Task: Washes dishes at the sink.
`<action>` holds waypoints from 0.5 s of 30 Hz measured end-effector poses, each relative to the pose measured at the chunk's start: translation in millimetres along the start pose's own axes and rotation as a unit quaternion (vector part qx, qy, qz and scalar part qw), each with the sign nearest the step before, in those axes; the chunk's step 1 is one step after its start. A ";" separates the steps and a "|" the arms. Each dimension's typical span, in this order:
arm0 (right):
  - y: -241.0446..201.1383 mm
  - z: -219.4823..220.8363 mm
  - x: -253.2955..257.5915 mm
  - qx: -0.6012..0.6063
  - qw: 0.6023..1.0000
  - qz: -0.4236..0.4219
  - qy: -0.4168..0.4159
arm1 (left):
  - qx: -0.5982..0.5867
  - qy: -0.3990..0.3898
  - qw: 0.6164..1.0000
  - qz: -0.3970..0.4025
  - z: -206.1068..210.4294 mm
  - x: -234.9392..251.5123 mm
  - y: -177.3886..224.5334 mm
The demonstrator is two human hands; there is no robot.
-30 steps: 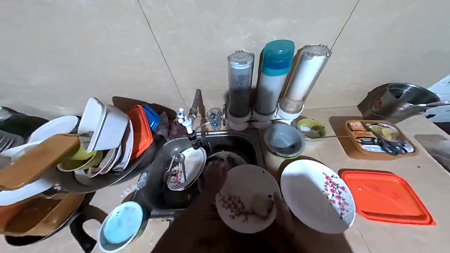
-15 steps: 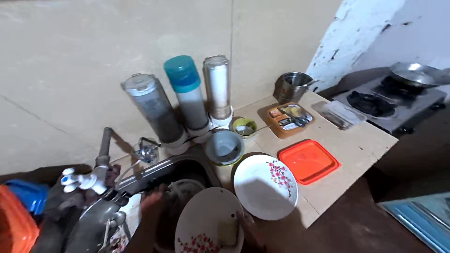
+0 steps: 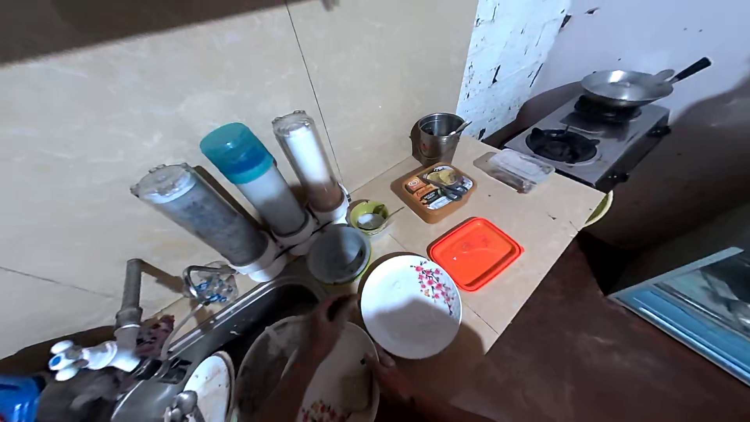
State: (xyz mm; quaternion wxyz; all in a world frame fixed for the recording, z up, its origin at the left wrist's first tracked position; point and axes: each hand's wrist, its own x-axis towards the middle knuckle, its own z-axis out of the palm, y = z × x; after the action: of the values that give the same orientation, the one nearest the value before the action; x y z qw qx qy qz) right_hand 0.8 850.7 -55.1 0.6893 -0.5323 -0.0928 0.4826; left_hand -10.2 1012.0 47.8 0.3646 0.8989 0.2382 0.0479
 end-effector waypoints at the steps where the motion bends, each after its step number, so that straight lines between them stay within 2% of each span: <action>1: 0.8 1.4 0.8 0.006 1.000 -0.002 0.005 | -0.035 -0.041 0.999 0.004 15.3 12.7 20.5; 4: 1.1 5.5 -1.6 0.019 1.000 -0.014 0.020 | -0.157 -0.103 0.981 0.053 56.8 44.4 75.6; 5: 1.7 5.6 -1.9 0.023 0.999 -0.025 0.022 | -0.167 -0.119 0.976 0.068 61.6 49.8 92.2; 7: 4.0 4.7 -1.8 0.023 0.998 -0.048 0.028 | -0.107 -0.100 0.981 0.125 64.1 49.6 103.9; 8: 3.4 4.1 -2.0 0.015 0.998 -0.050 0.028 | -0.058 -0.072 0.983 0.156 62.8 44.1 95.0; 10: -0.3 3.1 -2.7 -0.008 0.999 -0.035 0.021 | 0.046 -0.041 0.986 0.155 54.0 20.7 54.9; 13: -2.5 2.1 -0.9 -0.047 0.999 -0.017 0.007 | 0.099 -0.053 0.994 0.016 50.2 -37.0 -19.1; 15: 0.1 6.2 3.6 -0.057 0.998 -0.026 -0.013 | 0.105 -0.078 0.991 -0.027 60.0 -72.9 -42.3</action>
State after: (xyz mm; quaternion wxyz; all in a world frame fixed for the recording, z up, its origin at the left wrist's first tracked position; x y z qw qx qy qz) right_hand -1.4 857.5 -53.9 0.6691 -0.5618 -0.1431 0.4650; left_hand -75.6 966.6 -18.3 0.2868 0.9265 0.2369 -0.0571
